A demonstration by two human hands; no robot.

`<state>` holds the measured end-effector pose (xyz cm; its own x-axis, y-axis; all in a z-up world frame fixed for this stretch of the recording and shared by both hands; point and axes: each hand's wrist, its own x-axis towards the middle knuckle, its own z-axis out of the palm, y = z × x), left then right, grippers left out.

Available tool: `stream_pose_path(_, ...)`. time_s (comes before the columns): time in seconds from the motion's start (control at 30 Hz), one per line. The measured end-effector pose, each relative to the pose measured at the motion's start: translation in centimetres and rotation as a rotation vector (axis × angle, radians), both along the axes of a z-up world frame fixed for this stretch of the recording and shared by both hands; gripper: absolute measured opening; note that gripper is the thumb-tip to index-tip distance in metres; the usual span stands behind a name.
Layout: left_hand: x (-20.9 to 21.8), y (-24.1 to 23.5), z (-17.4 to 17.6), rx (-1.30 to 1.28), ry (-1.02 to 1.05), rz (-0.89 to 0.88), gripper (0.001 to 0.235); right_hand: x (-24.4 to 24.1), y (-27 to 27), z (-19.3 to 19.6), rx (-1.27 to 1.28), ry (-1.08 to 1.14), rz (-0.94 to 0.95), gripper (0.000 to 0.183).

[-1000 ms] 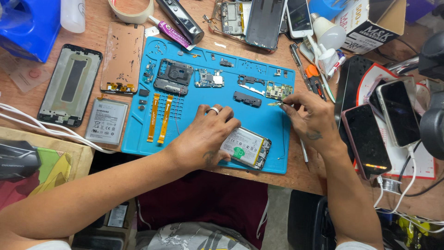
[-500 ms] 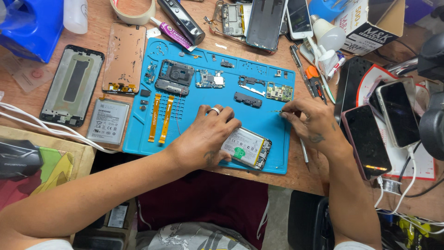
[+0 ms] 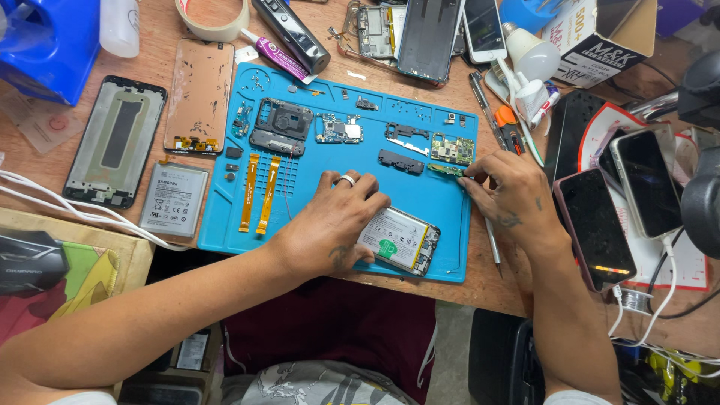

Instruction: The person disassembles a smartphone on a blue mat, using a screwdriver to remove screws and a prying tool to separate the battery and internal components. They detach the battery, remove the motherboard, and set aside the phone frame and other parts.

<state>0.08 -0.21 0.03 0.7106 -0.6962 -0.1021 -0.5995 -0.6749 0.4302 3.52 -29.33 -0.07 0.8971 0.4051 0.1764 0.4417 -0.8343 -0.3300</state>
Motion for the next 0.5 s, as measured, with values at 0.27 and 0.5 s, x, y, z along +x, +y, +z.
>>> stream_pose_path(0.27, -0.1, 0.1, -0.2, -0.034, -0.018, 0.005, 0.076, 0.3, -0.3, 0.0, 0.051, 0.09, -0.022, 0.019)
stream_pose_path(0.5, 0.0, 0.3, 0.1, -0.05, -0.04, 0.009, 0.079, -0.8, 0.5, 1.2, 0.2, 0.003, 0.001, 0.016)
